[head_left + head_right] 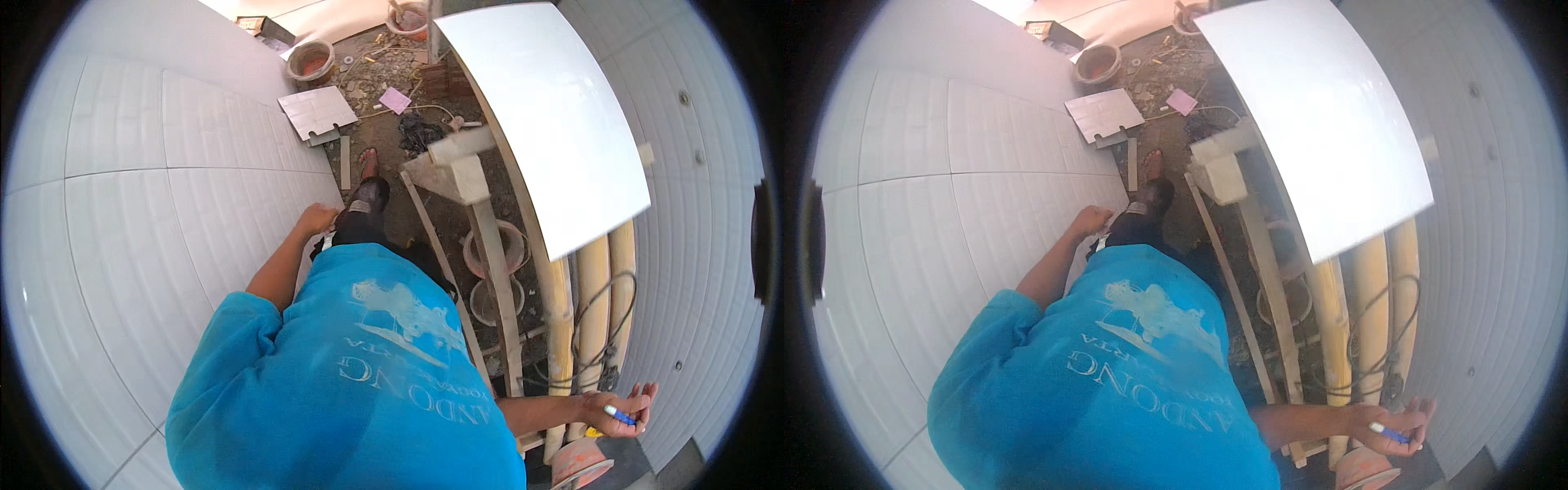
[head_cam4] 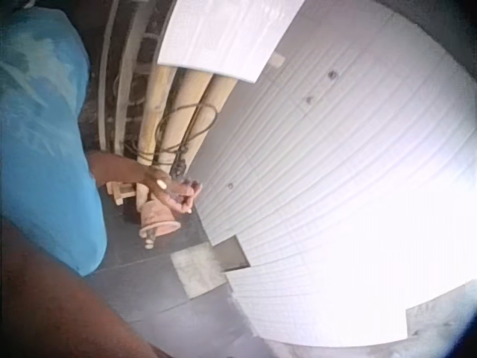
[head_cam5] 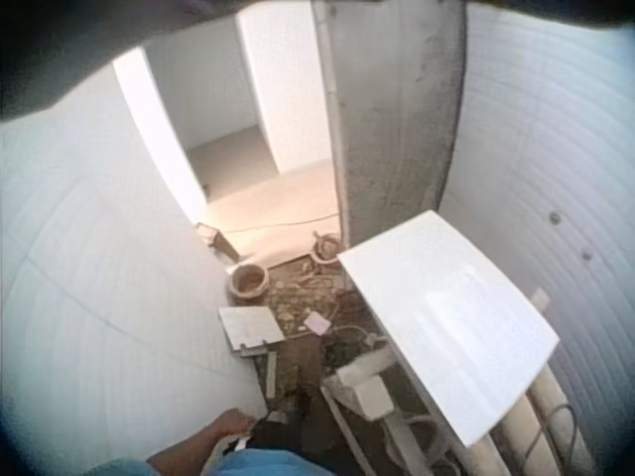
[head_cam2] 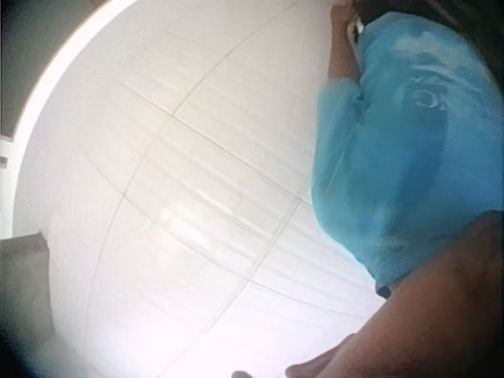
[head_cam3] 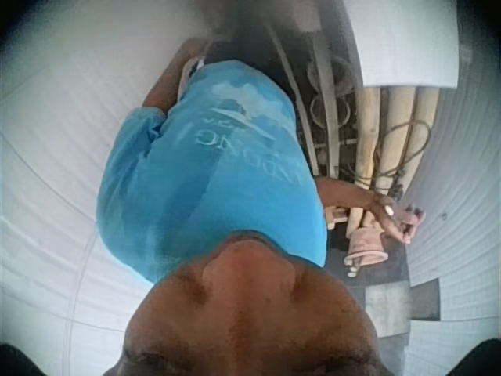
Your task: The person walks through a construction site carrying a tile, then enters a room to retrieve a trowel and a pen. They move to a workbench, place the tile on a stand, and use the pen to mark the tile surface. The person then walks to a wall to unplug an extension cord and returns to the workbench to continue marking the tile.
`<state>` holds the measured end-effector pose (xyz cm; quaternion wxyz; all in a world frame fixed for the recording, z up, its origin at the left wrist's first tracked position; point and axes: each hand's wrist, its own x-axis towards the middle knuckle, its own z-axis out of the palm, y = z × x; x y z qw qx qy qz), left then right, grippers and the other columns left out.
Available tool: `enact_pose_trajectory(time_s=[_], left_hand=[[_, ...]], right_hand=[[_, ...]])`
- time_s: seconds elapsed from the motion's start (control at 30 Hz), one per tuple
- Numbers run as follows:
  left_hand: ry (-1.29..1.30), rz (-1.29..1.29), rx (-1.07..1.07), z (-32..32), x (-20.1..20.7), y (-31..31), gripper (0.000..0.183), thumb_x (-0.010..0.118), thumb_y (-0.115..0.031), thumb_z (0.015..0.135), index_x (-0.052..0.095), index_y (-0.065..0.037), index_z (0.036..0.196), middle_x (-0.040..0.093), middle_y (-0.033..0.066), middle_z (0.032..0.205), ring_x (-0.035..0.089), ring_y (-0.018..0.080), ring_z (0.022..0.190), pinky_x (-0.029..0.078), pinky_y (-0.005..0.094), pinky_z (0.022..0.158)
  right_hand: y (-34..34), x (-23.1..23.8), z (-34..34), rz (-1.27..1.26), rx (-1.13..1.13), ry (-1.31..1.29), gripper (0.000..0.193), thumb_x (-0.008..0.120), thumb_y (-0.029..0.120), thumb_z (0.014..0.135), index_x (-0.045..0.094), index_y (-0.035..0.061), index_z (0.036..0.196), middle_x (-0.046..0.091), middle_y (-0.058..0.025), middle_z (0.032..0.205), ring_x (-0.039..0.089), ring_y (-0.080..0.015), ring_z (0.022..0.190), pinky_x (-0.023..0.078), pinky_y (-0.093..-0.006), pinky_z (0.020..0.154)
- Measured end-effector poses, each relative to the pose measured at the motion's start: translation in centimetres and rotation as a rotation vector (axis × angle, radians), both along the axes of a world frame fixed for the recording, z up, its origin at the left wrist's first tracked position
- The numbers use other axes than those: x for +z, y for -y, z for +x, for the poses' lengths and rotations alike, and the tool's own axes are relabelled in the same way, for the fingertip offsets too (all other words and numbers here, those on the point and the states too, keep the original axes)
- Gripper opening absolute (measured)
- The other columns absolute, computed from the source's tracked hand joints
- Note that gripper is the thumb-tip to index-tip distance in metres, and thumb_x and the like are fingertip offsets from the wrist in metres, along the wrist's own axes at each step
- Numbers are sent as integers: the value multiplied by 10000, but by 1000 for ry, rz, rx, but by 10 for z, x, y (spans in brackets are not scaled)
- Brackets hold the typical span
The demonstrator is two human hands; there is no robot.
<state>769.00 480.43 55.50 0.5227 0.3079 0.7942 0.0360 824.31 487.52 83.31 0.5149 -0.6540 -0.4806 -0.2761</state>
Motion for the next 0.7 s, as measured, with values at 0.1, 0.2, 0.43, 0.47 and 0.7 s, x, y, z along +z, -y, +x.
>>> enact_pose_trajectory(time_s=[0.1, 0.2, 0.43, 0.47, 0.7], left_hand=[[-299, 60, -275, -56, -45, 29, 252, 537, -215, 769, 638, 16, 766, 627, 232, 786, 602, 382, 770, 480, 441, 705], [-387, 108, -259, -99, -85, 28, 217, 563, -190, 720, 639, 8, 761, 609, 263, 844, 578, 425, 856, 467, 461, 772], [-163, 117, -206, -232, -104, -144, 214, 638, -239, 698, 649, -29, 735, 627, 216, 809, 604, 373, 831, 481, 415, 758], [-102, 73, -163, -244, -100, -160, 225, 649, -257, 703, 650, -34, 735, 630, 209, 803, 609, 364, 822, 483, 410, 747], [-36, 399, 250, -369, -64, -297, 414, 640, -395, 794, 635, 6, 691, 639, 151, 672, 622, 253, 615, 483, 362, 613]], right_hand=[[-37, 10, -75, 15, 217, -161, 204, 447, 140, 936, 386, -47, 991, 585, -269, 1037, 610, -322, 894, 533, -384, 718], [-68, 19, -145, -11, 320, -256, 236, 393, 176, 952, 388, -37, 1053, 550, -281, 1110, 583, -346, 957, 507, -416, 772], [-163, 20, -358, 56, 309, -423, 551, 384, 418, 952, 352, -8, 1300, 346, -13, 588, 325, -129, 539, 312, -301, 522], [-177, 15, -379, 22, 303, -406, 564, 376, 437, 950, 359, -5, 1300, 343, -9, 590, 321, -122, 539, 304, -297, 518], [-285, 6, -517, -114, 397, -168, 516, 312, 491, 945, 507, 17, 997, 490, -114, 677, 520, -185, 747, 438, -357, 623]])
